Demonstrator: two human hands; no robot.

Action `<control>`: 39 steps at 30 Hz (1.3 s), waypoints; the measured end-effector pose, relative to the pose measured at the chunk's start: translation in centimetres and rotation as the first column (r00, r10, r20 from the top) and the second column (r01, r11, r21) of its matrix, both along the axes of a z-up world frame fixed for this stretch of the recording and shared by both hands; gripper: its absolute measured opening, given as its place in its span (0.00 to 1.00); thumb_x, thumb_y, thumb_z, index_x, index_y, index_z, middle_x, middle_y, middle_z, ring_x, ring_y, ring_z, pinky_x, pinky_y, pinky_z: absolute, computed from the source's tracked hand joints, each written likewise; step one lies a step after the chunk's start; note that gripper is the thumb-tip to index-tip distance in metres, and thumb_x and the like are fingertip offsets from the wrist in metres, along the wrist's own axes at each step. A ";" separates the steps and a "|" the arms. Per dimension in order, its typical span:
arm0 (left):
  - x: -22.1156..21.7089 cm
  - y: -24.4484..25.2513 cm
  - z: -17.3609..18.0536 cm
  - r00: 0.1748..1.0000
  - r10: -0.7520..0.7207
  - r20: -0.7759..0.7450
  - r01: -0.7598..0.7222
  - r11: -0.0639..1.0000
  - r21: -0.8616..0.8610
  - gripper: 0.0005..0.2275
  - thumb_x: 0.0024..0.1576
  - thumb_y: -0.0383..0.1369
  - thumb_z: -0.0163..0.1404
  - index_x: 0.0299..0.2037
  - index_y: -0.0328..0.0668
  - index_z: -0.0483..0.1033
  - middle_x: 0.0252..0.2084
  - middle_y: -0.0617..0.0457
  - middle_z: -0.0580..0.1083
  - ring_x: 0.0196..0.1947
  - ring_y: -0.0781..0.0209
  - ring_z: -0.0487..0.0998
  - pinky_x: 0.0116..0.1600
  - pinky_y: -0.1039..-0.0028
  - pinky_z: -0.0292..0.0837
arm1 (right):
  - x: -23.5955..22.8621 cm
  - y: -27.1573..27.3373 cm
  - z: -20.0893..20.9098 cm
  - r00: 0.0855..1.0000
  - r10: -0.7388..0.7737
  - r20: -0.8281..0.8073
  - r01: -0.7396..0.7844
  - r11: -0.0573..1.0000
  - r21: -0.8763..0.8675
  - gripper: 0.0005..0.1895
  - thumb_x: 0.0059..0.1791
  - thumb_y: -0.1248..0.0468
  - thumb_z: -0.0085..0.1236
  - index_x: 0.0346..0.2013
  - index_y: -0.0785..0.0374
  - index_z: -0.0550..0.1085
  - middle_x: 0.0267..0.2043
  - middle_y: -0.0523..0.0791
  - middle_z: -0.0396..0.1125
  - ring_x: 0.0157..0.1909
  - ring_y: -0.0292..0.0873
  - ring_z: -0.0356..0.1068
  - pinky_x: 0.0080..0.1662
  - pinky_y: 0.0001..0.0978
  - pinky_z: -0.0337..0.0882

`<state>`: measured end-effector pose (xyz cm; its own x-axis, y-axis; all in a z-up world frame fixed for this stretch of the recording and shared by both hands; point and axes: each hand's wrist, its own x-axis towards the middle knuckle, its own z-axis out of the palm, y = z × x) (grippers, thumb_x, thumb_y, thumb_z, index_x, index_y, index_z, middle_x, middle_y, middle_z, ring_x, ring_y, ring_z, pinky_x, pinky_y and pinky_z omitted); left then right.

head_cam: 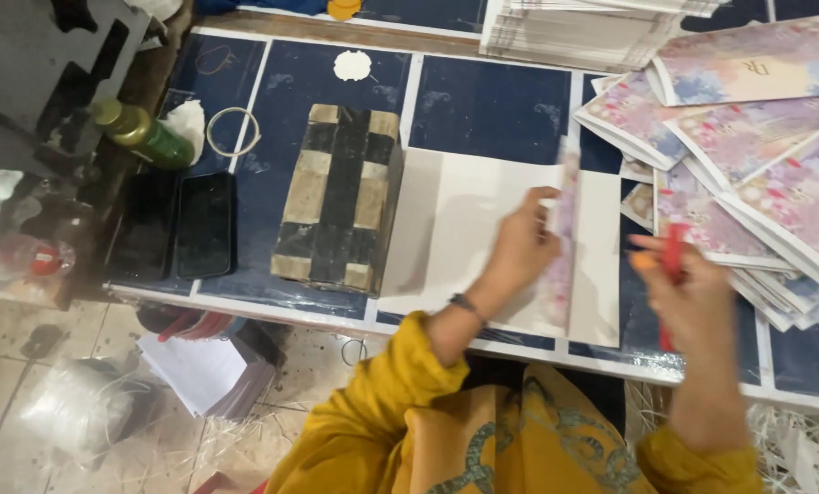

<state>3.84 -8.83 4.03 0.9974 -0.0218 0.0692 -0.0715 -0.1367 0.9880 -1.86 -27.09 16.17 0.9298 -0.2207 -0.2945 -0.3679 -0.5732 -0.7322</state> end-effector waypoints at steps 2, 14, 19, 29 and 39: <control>-0.5 5.1 -0.4 0.995 0.084 0.060 -0.089 0.993 0.079 0.26 0.48 0.17 0.48 0.58 0.50 0.73 0.37 0.49 0.73 0.35 0.53 0.76 0.40 0.66 0.73 | 2.2 0.9 -7.5 0.933 0.199 0.299 -0.186 0.980 -0.073 0.18 0.52 0.55 0.65 0.57 0.50 0.80 0.31 0.44 0.64 0.28 0.43 0.62 0.33 0.34 0.65; -4.5 11.9 -0.1 0.984 0.169 0.060 -0.178 0.869 0.462 0.23 0.53 0.15 0.48 0.62 0.26 0.71 0.71 0.27 0.59 0.70 0.32 0.63 0.74 0.53 0.58 | 2.5 14.5 -9.1 0.752 0.624 0.212 -0.468 0.732 -0.495 0.38 0.49 0.40 0.59 0.70 0.51 0.68 0.73 0.56 0.50 0.48 0.70 0.75 0.49 0.66 0.77; -3.7 11.2 -1.4 0.973 0.136 0.187 -0.197 0.912 0.359 0.22 0.54 0.12 0.43 0.61 0.24 0.70 0.71 0.25 0.61 0.73 0.29 0.59 0.77 0.52 0.55 | 2.8 15.2 -9.9 0.749 0.658 0.080 -0.494 0.634 -0.595 0.39 0.47 0.48 0.62 0.72 0.51 0.66 0.74 0.57 0.49 0.48 0.70 0.76 0.47 0.61 0.79; -3.1 10.1 -4.3 0.954 0.154 0.258 -0.227 0.932 0.282 0.18 0.69 0.29 0.32 0.67 0.35 0.66 0.65 0.33 0.69 0.68 0.35 0.68 0.73 0.51 0.59 | 2.7 14.3 -8.0 0.704 0.709 0.031 -0.590 0.609 -0.529 0.32 0.54 0.53 0.47 0.73 0.57 0.63 0.71 0.60 0.49 0.46 0.75 0.74 0.47 0.66 0.77; -3.0 8.9 -1.8 0.999 -0.030 -0.022 0.035 0.505 0.862 0.25 0.70 0.47 0.31 0.79 0.64 0.51 0.81 0.41 0.44 0.80 0.38 0.39 0.77 0.44 0.30 | -3.8 8.2 -7.9 0.749 0.662 0.020 -0.594 0.685 -0.423 0.30 0.49 0.71 0.48 0.67 0.51 0.65 0.47 0.48 0.58 0.44 0.61 0.67 0.47 0.51 0.70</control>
